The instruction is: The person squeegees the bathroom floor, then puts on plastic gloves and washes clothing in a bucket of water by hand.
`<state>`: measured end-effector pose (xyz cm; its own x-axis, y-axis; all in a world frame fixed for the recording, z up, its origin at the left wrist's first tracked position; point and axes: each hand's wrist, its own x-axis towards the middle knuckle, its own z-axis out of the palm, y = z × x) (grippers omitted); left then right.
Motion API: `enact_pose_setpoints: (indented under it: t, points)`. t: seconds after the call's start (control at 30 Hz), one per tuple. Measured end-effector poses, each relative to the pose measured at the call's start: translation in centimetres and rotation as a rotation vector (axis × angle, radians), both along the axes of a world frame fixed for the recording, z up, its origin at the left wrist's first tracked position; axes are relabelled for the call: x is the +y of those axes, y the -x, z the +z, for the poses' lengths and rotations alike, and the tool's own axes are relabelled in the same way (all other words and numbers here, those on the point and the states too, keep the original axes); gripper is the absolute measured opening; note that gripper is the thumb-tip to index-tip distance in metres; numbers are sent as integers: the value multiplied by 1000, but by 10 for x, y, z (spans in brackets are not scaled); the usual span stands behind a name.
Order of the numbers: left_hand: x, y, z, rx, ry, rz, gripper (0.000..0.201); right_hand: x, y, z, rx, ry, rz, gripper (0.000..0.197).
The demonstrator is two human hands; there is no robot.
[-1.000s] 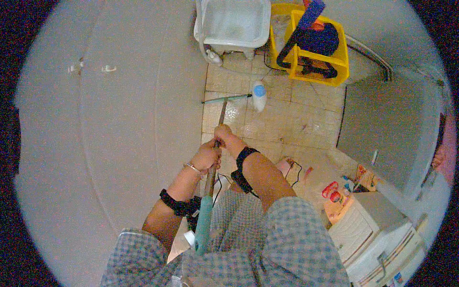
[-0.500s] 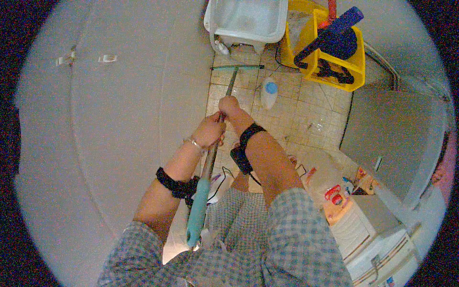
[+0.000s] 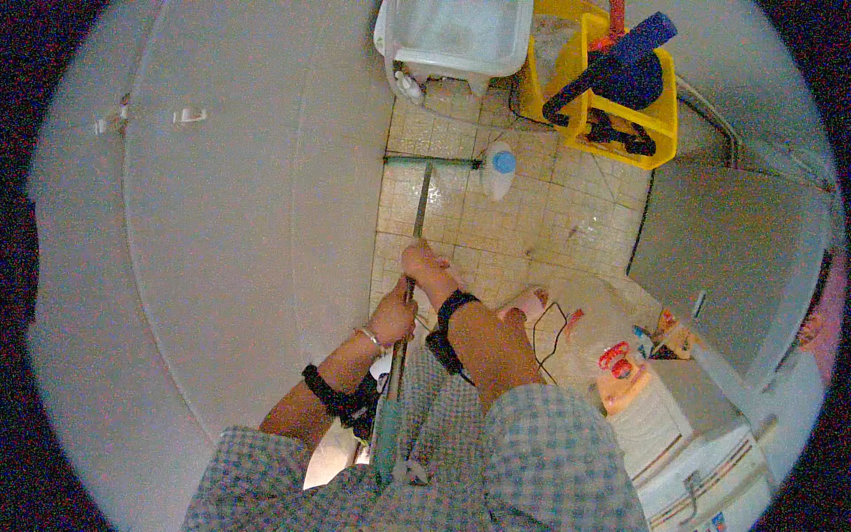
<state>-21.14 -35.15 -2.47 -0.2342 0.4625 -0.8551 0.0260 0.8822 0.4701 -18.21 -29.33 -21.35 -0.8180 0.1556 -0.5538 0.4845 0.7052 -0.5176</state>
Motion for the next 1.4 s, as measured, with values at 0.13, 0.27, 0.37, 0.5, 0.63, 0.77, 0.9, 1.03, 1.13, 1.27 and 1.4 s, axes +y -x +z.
enact_pose_setpoints:
  t: [0.13, 0.27, 0.37, 0.5, 0.63, 0.77, 0.9, 1.03, 1.13, 1.27, 1.4]
  points:
    - [-20, -20, 16, -17, -17, 42, 51, -16, -28, 47, -170, 60, -224, 21]
    - [11, -7, 64, -244, 83, 322, 44, -19, -27, 24, -78, -31, -127, 18]
    - [19, -9, 57, -283, 31, 440, 35, -6, -19, 7, 33, -73, 30, 17]
    - [23, -28, 45, -250, 102, 304, 39, -10, -43, 27, 121, -84, -14, 16]
    - [-5, -74, 33, 22, -24, 19, 48, -14, -73, 31, 172, 9, -128, 17]
    - [-1, -109, 46, -62, 60, 60, 47, -27, -116, -10, 200, 203, -125, 17]
    - [-6, -147, 38, -52, -12, 15, 46, -45, -162, 8, 13, 368, -780, 19]
    - [-8, -198, 22, 55, -279, -49, 45, -15, -211, 39, -27, 394, -595, 22]
    - [-12, -241, -4, 56, -304, -126, 47, 4, -251, 53, -122, 294, -527, 22]
    - [41, -290, 49, -134, -219, 52, 39, 26, -319, 28, -279, 40, -268, 22]
    - [66, -311, 37, -332, -58, -106, 32, 57, -370, 14, -333, -23, -307, 21]
